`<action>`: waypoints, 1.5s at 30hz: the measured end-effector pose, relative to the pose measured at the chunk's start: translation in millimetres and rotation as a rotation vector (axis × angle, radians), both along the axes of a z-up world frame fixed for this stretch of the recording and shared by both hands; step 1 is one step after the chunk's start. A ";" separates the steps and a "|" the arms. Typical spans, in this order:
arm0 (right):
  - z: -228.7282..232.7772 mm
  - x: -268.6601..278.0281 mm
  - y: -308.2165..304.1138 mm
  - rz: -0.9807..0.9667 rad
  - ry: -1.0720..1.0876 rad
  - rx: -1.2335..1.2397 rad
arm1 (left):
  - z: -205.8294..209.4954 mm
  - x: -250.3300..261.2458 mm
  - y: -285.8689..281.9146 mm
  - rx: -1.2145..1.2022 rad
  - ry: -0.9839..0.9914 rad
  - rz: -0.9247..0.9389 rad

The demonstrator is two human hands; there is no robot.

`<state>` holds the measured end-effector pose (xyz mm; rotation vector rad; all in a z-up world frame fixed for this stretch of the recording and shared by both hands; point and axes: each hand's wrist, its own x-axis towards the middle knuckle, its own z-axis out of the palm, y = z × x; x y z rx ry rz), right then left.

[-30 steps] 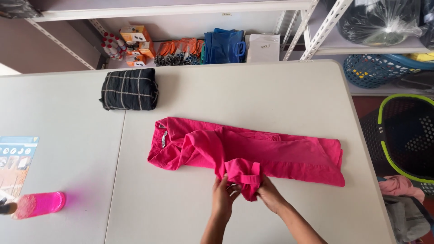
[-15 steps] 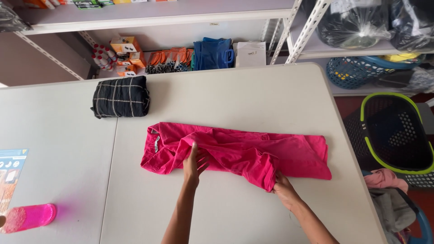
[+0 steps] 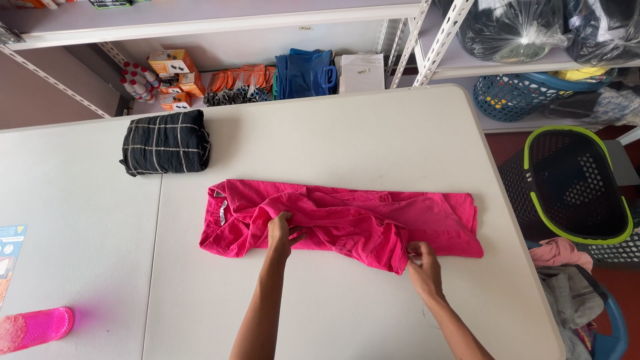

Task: The person folds a pink shirt on a white table. They smooth the fabric, fold the sleeves inward, and then fold the shirt into a compact rectangular shape.

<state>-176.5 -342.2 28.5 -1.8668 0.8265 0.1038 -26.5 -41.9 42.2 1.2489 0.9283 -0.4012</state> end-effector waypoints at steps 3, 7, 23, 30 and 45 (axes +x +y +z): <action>-9.3 7.4 -8.0 -0.078 -0.008 -0.025 | 2.4 -0.6 2.9 -0.042 -0.011 0.068; -42.6 33.0 -21.9 -0.157 0.121 0.373 | -2.2 -4.0 -0.5 -0.128 -0.137 0.045; -30.4 22.7 -50.5 0.249 -0.362 0.264 | -112.1 -28.4 0.5 -0.800 -0.269 0.429; -17.3 47.0 -40.6 -0.103 -0.046 0.247 | -205.5 -29.7 11.1 -0.796 -0.242 0.408; -23.4 45.5 -60.0 -0.067 -0.184 0.351 | -87.4 -47.1 9.9 -0.708 -0.292 0.462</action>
